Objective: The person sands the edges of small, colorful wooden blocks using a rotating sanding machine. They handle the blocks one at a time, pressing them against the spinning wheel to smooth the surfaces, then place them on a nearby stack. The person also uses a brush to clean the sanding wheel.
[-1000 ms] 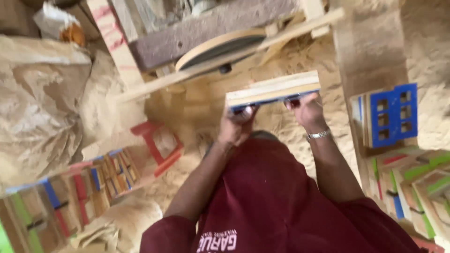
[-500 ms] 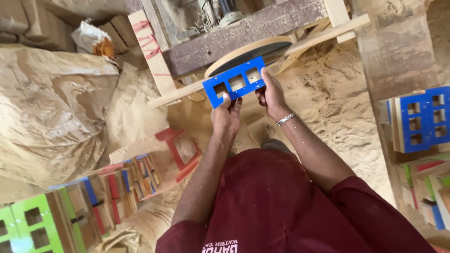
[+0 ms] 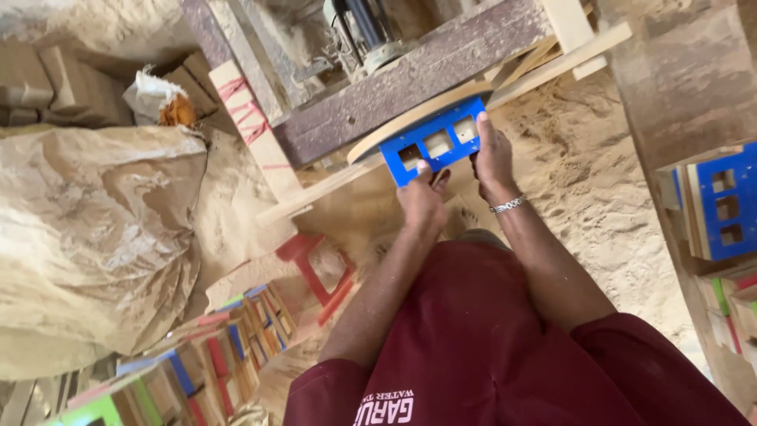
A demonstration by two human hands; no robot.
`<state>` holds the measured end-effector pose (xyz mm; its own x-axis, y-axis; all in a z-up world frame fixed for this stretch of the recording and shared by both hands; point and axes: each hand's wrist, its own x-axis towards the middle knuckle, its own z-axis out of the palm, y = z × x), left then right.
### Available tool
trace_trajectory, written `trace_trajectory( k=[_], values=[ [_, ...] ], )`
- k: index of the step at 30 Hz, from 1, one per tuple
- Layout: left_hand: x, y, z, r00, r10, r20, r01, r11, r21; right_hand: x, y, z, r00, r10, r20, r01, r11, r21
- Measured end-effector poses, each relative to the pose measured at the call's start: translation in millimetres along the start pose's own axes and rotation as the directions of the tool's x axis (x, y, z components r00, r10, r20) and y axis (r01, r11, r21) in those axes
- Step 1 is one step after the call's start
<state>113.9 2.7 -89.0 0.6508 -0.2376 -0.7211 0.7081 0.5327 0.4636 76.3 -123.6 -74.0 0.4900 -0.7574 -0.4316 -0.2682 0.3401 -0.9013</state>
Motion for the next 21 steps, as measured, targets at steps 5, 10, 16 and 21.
trace_trajectory(
  k=[5,10,16,21],
  values=[
    [-8,-29,39,0.999,0.016,-0.044,-0.016,1.0,0.008,8,-24,-27,0.997,-0.079,-0.023,0.079,0.996,0.037],
    [-1,-58,68,0.999,-0.013,-0.032,0.013,1.0,0.004,29,-46,-54,0.999,0.004,-0.048,-0.005,1.0,-0.015],
    [7,-76,62,0.973,-0.075,0.217,0.102,0.988,-0.116,14,-77,-77,0.988,-0.099,0.117,0.113,0.986,-0.124],
    [-31,-47,-5,0.909,-0.222,0.352,0.228,0.973,0.026,-46,-107,-109,0.758,-0.542,0.364,0.612,0.783,-0.109]
  ],
)
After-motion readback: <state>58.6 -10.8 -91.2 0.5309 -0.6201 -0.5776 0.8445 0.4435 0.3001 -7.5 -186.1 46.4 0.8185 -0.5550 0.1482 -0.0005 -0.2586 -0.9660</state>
